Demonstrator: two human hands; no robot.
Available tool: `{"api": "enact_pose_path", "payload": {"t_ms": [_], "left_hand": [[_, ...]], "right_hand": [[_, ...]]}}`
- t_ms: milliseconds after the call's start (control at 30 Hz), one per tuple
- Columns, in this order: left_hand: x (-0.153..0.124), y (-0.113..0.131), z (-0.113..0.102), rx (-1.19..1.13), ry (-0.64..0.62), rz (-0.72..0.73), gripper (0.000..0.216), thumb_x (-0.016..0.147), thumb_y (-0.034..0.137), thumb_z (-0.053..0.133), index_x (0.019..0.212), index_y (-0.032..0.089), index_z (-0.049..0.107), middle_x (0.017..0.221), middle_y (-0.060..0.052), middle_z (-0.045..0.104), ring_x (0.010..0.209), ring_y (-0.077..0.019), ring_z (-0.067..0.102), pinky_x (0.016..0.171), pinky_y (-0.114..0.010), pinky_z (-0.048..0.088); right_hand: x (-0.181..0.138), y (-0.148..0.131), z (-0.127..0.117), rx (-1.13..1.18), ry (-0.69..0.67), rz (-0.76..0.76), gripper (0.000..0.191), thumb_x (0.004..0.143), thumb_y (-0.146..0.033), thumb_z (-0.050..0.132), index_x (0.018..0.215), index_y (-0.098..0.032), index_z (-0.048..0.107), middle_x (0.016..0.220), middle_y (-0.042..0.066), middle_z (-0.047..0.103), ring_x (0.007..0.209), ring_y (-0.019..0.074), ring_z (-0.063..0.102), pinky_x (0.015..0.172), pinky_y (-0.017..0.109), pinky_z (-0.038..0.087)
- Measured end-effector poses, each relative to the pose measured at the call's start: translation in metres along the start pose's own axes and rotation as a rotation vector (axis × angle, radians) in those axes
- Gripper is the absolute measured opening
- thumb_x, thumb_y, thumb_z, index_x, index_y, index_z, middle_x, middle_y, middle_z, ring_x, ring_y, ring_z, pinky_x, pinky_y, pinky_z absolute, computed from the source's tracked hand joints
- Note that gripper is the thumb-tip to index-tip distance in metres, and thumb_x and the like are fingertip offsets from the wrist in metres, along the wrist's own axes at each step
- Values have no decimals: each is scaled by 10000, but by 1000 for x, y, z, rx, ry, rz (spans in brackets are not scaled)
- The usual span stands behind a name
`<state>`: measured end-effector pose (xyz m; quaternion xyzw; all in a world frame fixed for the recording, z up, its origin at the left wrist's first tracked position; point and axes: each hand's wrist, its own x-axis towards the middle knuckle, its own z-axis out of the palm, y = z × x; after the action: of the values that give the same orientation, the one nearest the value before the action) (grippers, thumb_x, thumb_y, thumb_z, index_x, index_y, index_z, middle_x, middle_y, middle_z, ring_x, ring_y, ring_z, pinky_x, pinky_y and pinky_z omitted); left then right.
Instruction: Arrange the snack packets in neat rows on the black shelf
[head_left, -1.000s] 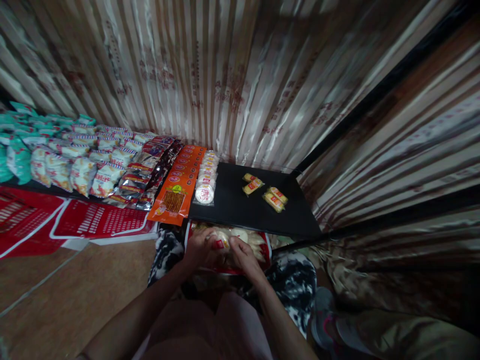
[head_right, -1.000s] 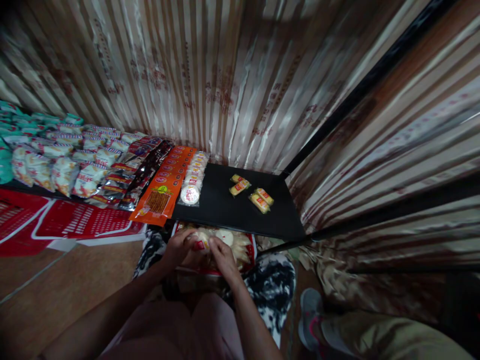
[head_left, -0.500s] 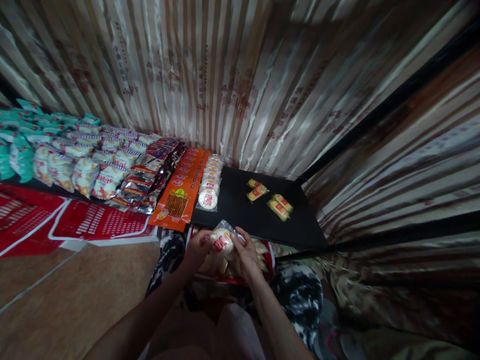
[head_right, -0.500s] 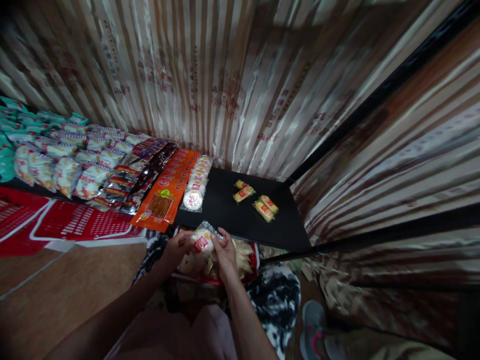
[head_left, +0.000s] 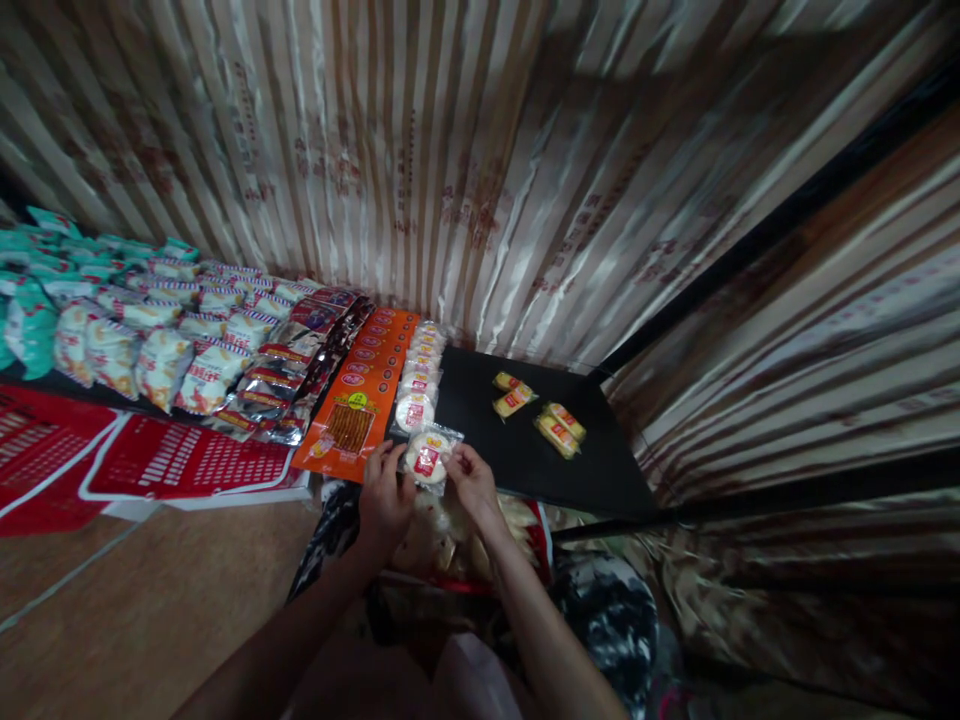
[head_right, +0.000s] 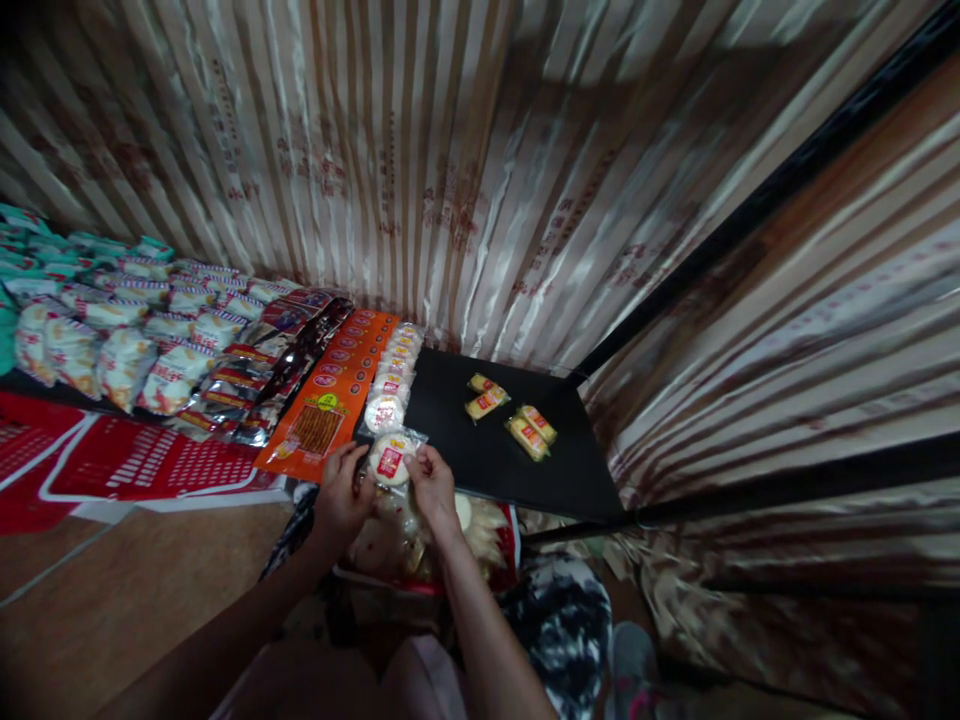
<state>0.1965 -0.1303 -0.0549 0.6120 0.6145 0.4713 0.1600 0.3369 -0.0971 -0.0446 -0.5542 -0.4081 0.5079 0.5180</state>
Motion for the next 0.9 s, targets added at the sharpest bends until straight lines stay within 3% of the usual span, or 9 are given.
{"api": "enact_pose_path", "payload": {"t_ms": [167,400,667,900], "left_hand": [[4,-1,4,158,-73,171,368,803,169,431,1151,145,548,1216,-126,494,1126,-256,452,956,-430,416],[14,-3,11,260,-151,163,390,756,126,445,1123,131,578,1259,-144,476,1136,-285,433,975,-457,398],[19,-3,14,287,-171,166,415,756,112,427,1139,115,586,1243,-153,483,1116,-291,437,962,-449,414],[24,-4,16,320,-226,170,411,763,106,430,1146,82,577,1249,-179,484,1144,-300,436,995,-450,381]], "right_hand": [[27,5,14,-126,-79,-81,269,631,-419,656,730,-179,583,604,-55,509,537,90,438,524,208,361],[48,10,25,-264,-37,-109,227,654,-396,626,783,-210,643,615,-39,578,568,119,499,547,222,414],[40,12,29,-388,72,-181,329,618,-242,642,945,-206,635,820,18,599,700,149,577,667,272,486],[35,10,33,-405,92,-191,355,679,-305,629,1012,-184,608,895,58,602,765,170,591,689,296,507]]}}
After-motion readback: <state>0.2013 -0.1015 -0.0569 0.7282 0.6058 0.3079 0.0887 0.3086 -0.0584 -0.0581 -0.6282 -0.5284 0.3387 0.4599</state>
